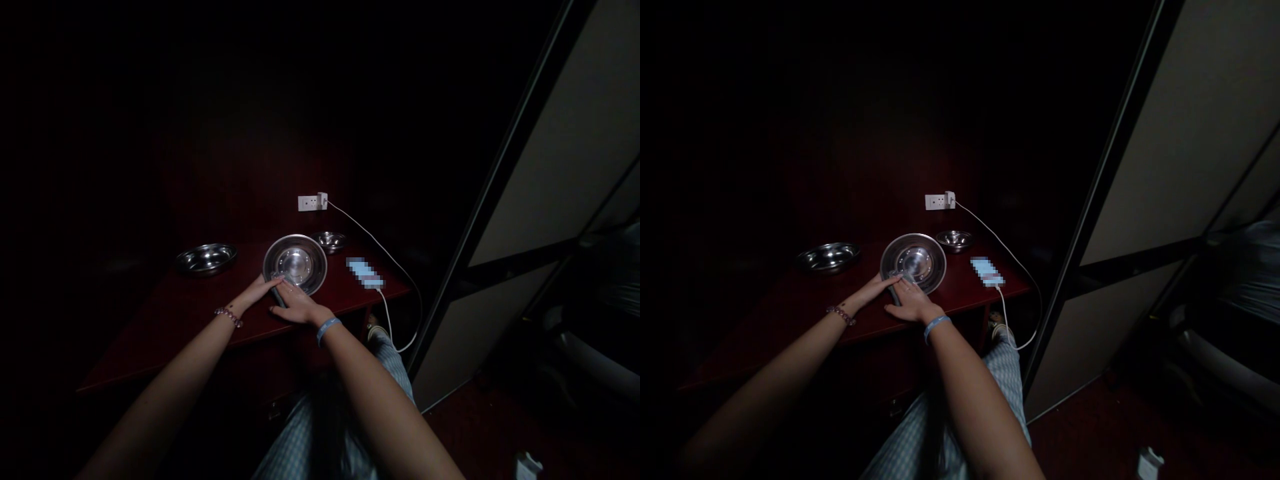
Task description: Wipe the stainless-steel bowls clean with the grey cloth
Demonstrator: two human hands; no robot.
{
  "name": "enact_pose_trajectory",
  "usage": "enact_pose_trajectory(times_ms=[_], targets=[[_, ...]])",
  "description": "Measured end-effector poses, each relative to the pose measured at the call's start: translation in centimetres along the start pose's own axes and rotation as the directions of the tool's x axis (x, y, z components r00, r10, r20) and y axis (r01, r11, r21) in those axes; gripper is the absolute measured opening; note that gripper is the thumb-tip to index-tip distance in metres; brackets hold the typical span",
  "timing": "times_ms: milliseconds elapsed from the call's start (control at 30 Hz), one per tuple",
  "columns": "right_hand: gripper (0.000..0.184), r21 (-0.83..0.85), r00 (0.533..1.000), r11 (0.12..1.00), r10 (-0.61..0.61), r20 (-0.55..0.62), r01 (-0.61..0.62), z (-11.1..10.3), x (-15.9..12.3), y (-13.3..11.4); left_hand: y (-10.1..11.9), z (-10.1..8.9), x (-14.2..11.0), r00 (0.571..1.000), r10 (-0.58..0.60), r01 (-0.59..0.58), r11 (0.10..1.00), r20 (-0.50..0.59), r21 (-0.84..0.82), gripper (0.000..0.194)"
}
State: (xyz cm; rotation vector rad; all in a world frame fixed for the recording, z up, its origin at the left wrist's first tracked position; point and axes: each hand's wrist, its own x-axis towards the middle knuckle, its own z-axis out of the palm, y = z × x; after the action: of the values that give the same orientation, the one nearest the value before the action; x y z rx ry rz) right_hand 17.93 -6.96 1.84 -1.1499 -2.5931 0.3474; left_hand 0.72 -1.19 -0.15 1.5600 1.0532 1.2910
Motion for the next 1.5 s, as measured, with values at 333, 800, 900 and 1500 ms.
enact_pose_trajectory(times_ms=[333, 800, 900, 1500], targets=[[0.064, -0.114, 0.953, 0.958, 0.278, 0.123, -0.265, -1.4, -0.5, 1.1, -2.1, -0.6, 1.3, 0.998, 0.028, -0.031, 0.998, -0.055, -0.058, 0.076], [0.068, -0.388, 0.920, 0.837, 0.312, -0.239, -0.385, -1.2, -1.6, 3.1, -3.0, -1.0, 1.8, 0.988, 0.098, -0.102, 0.994, -0.122, -0.025, 0.066], [0.071, -0.351, 0.915, 0.845, 0.365, -0.173, -0.404, -1.0, -1.4, 1.9, -2.9, -0.8, 1.6, 0.986, 0.105, -0.108, 0.994, -0.132, -0.013, 0.064], [0.064, 0.013, 0.978, 0.978, 0.208, -0.011, -0.208, -1.4, -1.2, -1.6, -1.9, 0.0, 0.9, 0.985, 0.112, -0.107, 0.993, -0.128, 0.043, 0.071]])
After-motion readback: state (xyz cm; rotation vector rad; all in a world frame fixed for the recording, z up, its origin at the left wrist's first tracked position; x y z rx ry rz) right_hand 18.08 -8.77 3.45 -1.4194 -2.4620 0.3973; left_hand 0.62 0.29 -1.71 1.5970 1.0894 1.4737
